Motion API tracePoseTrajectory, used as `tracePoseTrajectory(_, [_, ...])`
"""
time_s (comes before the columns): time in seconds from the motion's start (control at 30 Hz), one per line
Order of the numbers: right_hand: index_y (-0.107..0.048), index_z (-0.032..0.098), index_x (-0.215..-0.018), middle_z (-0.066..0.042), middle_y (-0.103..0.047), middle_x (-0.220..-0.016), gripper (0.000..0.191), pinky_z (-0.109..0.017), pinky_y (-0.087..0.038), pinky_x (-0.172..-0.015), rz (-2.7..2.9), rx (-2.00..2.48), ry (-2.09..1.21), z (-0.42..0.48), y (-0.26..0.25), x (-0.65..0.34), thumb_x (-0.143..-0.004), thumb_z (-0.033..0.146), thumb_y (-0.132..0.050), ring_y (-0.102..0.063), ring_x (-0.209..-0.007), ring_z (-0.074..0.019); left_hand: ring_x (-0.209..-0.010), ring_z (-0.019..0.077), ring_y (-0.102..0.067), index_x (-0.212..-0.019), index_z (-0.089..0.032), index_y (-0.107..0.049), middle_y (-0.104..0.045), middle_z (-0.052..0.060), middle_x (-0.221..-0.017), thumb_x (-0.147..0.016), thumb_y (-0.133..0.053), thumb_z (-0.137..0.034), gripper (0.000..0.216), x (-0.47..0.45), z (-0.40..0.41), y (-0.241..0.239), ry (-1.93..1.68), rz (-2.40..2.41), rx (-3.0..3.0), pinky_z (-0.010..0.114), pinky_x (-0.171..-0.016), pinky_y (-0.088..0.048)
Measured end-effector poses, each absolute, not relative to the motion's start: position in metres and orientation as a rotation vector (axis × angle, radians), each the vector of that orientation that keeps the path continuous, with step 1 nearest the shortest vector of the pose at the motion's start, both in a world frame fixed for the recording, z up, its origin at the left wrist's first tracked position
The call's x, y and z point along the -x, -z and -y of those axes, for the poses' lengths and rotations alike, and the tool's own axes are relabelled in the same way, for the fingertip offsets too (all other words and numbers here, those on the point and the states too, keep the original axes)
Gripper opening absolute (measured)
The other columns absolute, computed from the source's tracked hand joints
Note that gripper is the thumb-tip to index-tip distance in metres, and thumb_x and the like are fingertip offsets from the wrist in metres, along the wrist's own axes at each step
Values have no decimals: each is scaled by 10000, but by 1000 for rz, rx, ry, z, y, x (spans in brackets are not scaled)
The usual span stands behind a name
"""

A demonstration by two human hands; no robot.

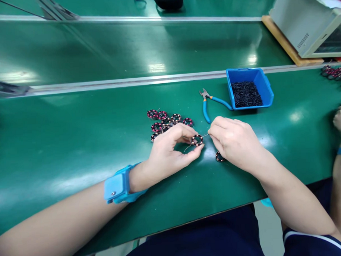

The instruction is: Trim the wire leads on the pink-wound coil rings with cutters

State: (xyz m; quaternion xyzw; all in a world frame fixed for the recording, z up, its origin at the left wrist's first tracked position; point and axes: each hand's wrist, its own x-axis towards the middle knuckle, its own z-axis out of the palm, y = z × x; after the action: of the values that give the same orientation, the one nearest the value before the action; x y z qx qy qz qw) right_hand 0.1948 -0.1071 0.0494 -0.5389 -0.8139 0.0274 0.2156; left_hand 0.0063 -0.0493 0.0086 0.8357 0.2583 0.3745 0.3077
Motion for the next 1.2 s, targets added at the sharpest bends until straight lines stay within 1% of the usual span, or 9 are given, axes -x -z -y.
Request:
tracePoseTrajectory(0.23, [-639, 159, -775, -80, -674, -905, 247, -308, -496, -731, 2274, 1513, -84, 108, -49, -193, -925, 114, -449, -640, -838, -192, -689, 119, -595, -798, -169, -539, -616, 17, -792, -744, -679, -165, 150, -7, 49, -9, -987, -678, -2209, 245, -607, -541])
tracePoseTrajectory(0.93, [-638, 157, -781, -81, -673, -900, 239, -306, -489, -711, 2265, 1510, -80, 108, -50, -195, -925, 127, -450, -636, -818, -189, -684, 116, -590, -792, -168, -531, -615, 18, -793, -747, -674, -156, 151, -6, 49, -9, -994, -655, -2226, 238, -602, -531])
tracePoseTrajectory(1.2, [-645, 166, -783, -79, -673, -901, 240, -305, -501, -716, 2271, 1495, -91, 109, -50, -192, -921, 116, -455, -641, -825, -190, -717, 126, -605, -817, -173, -543, -624, 24, -817, -752, -671, -157, 145, -6, 50, -9, -975, -649, -2221, 246, -627, -544])
